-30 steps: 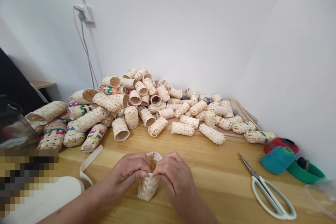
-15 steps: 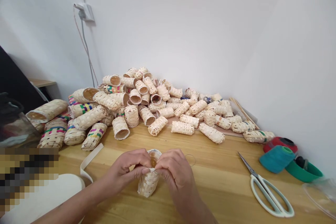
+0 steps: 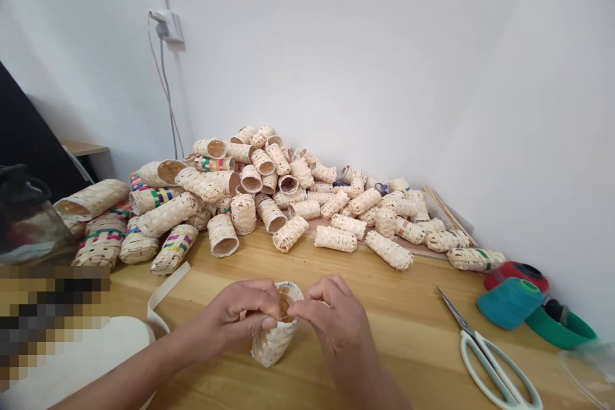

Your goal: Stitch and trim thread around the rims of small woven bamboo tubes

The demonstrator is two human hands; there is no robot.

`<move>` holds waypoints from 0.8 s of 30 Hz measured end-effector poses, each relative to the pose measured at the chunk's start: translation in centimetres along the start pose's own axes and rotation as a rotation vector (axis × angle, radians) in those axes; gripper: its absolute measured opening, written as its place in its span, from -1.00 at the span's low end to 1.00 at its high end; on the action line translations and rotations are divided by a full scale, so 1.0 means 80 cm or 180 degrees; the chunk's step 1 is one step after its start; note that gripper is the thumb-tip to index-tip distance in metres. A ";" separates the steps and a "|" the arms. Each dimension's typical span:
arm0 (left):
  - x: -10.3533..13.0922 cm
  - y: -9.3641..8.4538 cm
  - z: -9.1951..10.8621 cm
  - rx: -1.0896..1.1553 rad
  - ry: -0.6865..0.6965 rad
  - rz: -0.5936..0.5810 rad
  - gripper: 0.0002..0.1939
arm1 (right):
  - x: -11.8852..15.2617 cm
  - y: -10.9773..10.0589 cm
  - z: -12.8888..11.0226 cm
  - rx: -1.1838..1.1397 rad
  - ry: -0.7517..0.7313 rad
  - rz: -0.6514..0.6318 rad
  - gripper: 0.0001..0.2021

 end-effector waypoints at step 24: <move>-0.002 0.001 0.005 -0.0108 0.0040 -0.0050 -0.75 | -0.006 0.001 -0.001 0.0315 0.0091 -0.0349 -0.73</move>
Point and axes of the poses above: each hand's wrist, its own x-axis away from the middle knuckle, its own y-axis out of the palm, z = x × y, the point moved 8 cm from there along -x, towards the middle knuckle, and after that the axes turned 8 degrees about -z, right-handed, at the moved point
